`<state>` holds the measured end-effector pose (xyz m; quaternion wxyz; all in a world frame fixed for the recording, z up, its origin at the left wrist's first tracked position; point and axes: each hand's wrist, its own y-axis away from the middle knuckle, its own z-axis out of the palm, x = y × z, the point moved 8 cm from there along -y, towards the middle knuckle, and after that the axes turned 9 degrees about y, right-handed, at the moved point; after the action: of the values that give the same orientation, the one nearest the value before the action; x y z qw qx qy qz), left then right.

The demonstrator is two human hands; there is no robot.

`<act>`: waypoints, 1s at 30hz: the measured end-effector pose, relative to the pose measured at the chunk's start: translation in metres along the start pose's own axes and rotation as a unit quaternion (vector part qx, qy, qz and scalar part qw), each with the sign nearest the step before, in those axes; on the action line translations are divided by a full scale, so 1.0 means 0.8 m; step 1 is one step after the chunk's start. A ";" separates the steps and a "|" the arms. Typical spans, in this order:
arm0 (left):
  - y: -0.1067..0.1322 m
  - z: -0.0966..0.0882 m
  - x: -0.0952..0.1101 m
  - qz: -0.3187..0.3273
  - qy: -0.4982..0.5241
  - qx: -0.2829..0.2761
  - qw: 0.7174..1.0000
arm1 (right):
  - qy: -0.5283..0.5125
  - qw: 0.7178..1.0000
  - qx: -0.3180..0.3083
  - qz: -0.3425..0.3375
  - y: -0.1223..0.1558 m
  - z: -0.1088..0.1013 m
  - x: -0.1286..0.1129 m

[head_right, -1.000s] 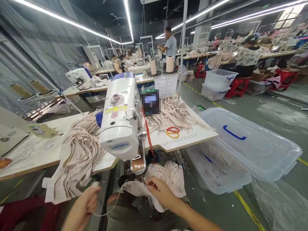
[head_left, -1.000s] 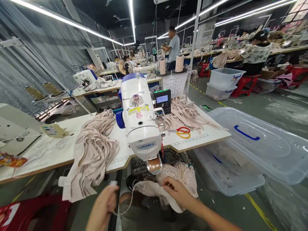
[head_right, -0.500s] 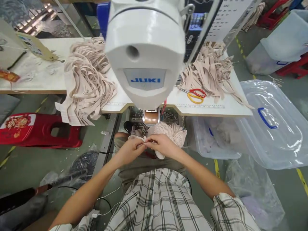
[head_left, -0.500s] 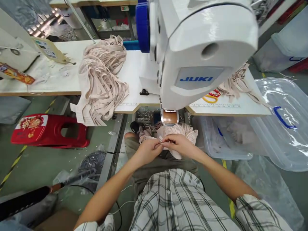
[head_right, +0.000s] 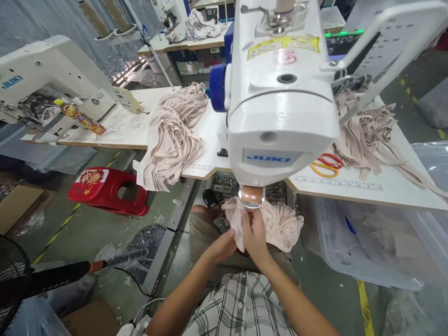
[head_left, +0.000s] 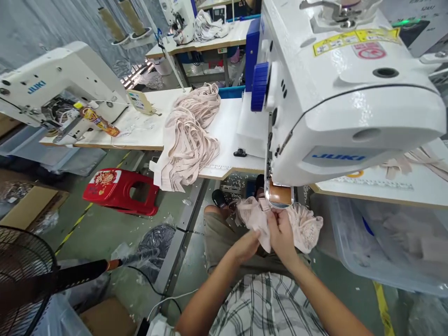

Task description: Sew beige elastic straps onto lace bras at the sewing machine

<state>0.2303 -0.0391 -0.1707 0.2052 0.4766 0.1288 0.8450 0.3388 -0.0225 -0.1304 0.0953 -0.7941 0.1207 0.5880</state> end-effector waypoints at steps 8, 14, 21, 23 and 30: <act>0.010 -0.016 0.012 0.056 -0.018 0.112 0.992 | 0.064 0.994 -0.085 -0.027 0.025 0.013 0.005; 0.024 0.014 0.063 0.065 -0.320 -0.043 0.944 | 0.175 0.965 -0.085 -0.173 0.012 -0.053 -0.025; 0.032 0.036 0.064 0.000 -0.373 -0.133 0.918 | 0.193 0.898 -0.354 -0.175 0.019 -0.033 -0.037; 0.031 0.037 0.071 -0.006 -0.350 -0.125 0.929 | 0.182 0.931 -0.293 -0.117 0.010 -0.050 -0.030; 0.028 0.025 0.073 -0.061 -0.175 -0.034 0.982 | 0.214 0.962 -0.103 -0.133 0.013 -0.086 -0.039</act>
<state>0.2155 -0.0306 -0.1072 0.2921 0.6015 0.0913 0.7379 0.3896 -0.0500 -0.0807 0.0621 -0.9160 -0.0291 0.3952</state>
